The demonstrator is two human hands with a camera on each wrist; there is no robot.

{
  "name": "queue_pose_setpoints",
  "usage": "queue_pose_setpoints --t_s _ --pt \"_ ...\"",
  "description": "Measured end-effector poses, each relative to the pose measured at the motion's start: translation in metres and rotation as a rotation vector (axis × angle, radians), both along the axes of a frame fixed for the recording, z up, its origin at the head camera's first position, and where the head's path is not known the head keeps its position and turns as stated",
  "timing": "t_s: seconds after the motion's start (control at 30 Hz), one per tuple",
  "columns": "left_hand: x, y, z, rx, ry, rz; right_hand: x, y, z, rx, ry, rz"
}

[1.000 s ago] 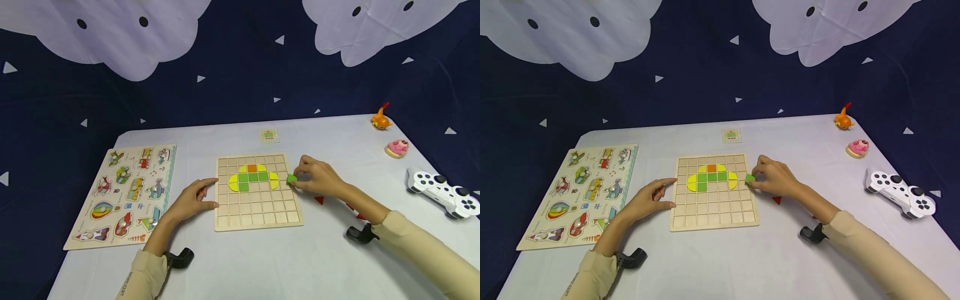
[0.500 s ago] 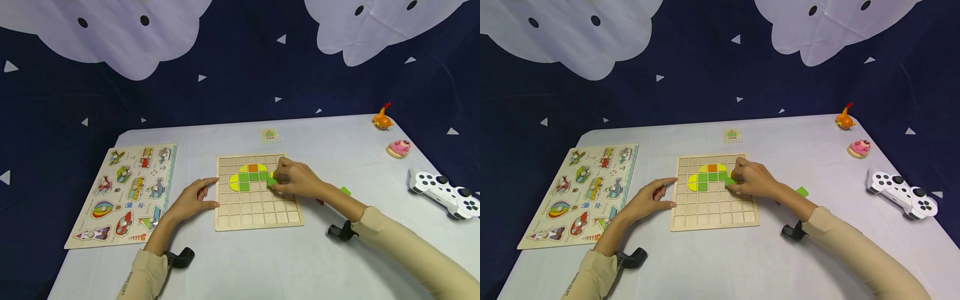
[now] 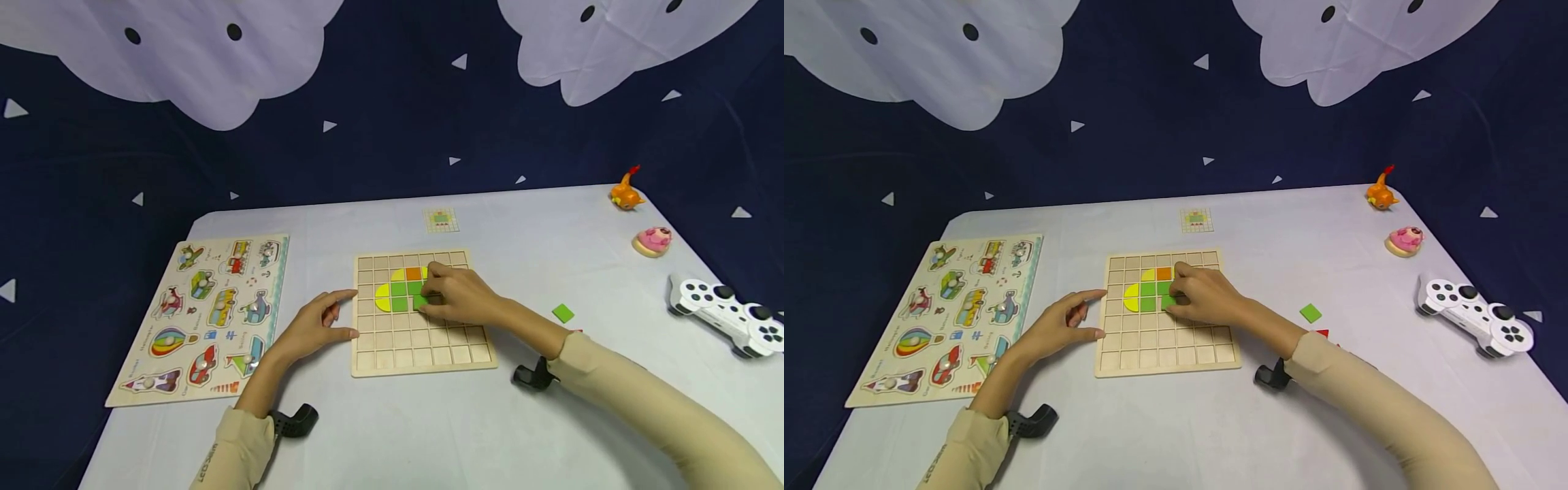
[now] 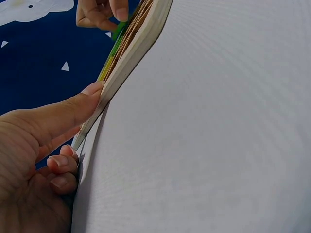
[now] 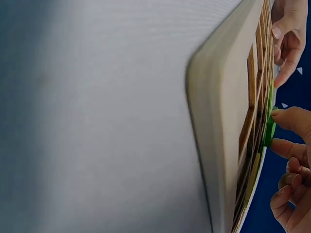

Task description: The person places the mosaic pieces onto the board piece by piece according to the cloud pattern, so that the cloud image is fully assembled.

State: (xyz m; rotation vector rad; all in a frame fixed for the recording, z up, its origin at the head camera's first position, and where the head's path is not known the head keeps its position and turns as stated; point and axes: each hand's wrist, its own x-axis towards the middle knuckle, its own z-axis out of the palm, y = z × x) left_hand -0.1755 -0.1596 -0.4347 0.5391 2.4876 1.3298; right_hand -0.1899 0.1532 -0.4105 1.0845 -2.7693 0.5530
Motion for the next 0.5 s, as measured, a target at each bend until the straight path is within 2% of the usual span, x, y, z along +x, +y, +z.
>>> queue_pose_setpoints --t_s 0.1,0.17,0.33,0.5 --pt "0.0 -0.0002 -0.0005 0.001 0.0 -0.003 0.0002 -0.0013 -0.0027 0.003 0.029 0.016" --pt "-0.0003 -0.0005 -0.0007 0.003 -0.001 -0.004 0.0005 -0.0018 -0.0039 -0.015 0.018 0.019" --pt "-0.0015 -0.0015 -0.0013 -0.003 0.005 -0.003 -0.0003 -0.0058 -0.0033 -0.071 -0.09 0.001" --pt "-0.0015 -0.0018 -0.0019 -0.01 0.002 -0.005 -0.0021 -0.0089 -0.0022 -0.083 -0.17 -0.016"
